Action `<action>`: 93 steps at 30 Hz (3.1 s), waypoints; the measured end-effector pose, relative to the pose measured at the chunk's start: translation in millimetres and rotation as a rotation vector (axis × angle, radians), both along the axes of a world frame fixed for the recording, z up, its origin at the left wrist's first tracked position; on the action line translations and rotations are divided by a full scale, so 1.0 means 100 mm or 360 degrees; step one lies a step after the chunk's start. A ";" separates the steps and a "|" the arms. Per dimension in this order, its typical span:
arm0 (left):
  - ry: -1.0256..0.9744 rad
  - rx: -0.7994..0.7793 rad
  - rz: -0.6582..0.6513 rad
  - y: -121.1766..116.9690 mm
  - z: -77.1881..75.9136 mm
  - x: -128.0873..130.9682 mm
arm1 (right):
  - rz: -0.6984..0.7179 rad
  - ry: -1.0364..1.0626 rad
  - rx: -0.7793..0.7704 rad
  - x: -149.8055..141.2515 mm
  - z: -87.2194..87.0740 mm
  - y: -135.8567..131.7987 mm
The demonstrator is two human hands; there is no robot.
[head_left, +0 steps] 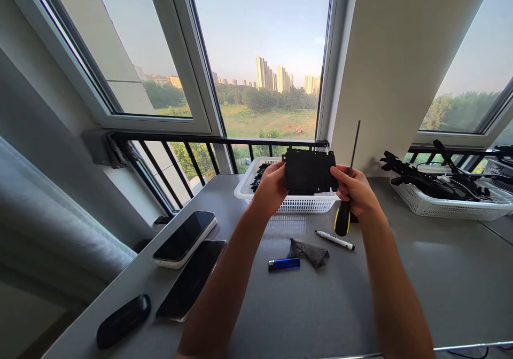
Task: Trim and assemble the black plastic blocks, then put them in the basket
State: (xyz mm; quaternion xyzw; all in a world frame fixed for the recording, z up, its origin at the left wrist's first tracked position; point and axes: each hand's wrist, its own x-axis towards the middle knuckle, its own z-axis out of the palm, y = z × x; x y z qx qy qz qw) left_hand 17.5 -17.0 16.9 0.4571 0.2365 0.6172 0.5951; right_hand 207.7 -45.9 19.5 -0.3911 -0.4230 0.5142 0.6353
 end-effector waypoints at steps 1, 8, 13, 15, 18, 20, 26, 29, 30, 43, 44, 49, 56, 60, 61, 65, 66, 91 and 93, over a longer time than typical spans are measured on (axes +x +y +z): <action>-0.0009 -0.0044 -0.0048 0.00 0.01 -0.02 | -0.0094 -0.0007 0.0035 0.01 0.00 0.00; 0.0351 0.0171 0.0082 -0.04 0.01 0.05 | -0.0463 -0.0329 0.0148 0.03 -0.03 0.01; 0.0433 0.0325 0.0237 -0.04 -0.05 0.12 | -0.0589 -0.0675 0.0270 0.00 -0.09 0.07; 0.0401 0.0303 0.0212 -0.03 -0.05 0.11 | -0.0687 -0.0808 0.0338 0.01 -0.09 0.08; 0.0329 0.0271 0.0198 -0.02 -0.02 0.07 | -0.0793 -0.1030 0.0406 0.06 -0.07 0.06; 0.0304 0.0264 0.0202 -0.01 -0.01 0.05 | -0.0707 -0.1157 0.0434 0.11 -0.06 0.04; 0.0229 0.0275 0.0092 0.02 -0.01 0.00 | -0.0281 -0.1653 0.0532 0.13 -0.05 -0.03; 0.0216 0.0269 0.0068 0.02 -0.02 0.00 | -0.0252 -0.1845 0.0565 0.06 -0.05 -0.03; 0.0214 0.0261 0.0093 0.02 -0.02 0.00 | -0.0257 -0.1888 0.0569 0.05 -0.05 -0.03; 0.0301 0.0484 0.0583 0.15 -0.12 0.04 | -0.0374 -0.1981 0.0513 0.06 -0.05 -0.05; 0.0319 0.0476 0.0599 0.15 -0.12 0.03 | -0.0388 -0.1983 0.0504 0.07 -0.06 -0.04; 0.0358 0.0412 0.0499 0.16 -0.13 0.02 | -0.0312 -0.1918 0.0550 0.06 -0.08 -0.01; 0.0393 0.0451 0.0624 0.10 -0.10 0.03 | -0.0345 -0.1959 0.0523 0.07 -0.07 -0.01; 0.0352 0.0428 0.0644 0.09 -0.07 -0.02 | -0.0383 -0.1900 0.0562 0.21 -0.07 0.00; 0.0345 0.0438 0.0654 0.09 -0.06 -0.03 | -0.0407 -0.1889 0.0565 0.24 -0.07 0.01; 0.0392 0.0464 0.0671 0.10 -0.06 -0.06 | -0.0467 -0.1901 0.0551 0.32 -0.07 0.02; 0.0400 0.0468 0.0669 0.10 -0.06 -0.07 | -0.0465 -0.1909 0.0547 0.33 -0.07 0.02; 0.0513 0.0395 0.0685 0.16 -0.08 -0.12 | -0.0345 -0.1982 0.0480 0.44 -0.07 0.03; 0.0523 0.0415 0.0676 0.14 -0.07 -0.12 | -0.0332 -0.1975 0.0499 0.45 -0.08 0.04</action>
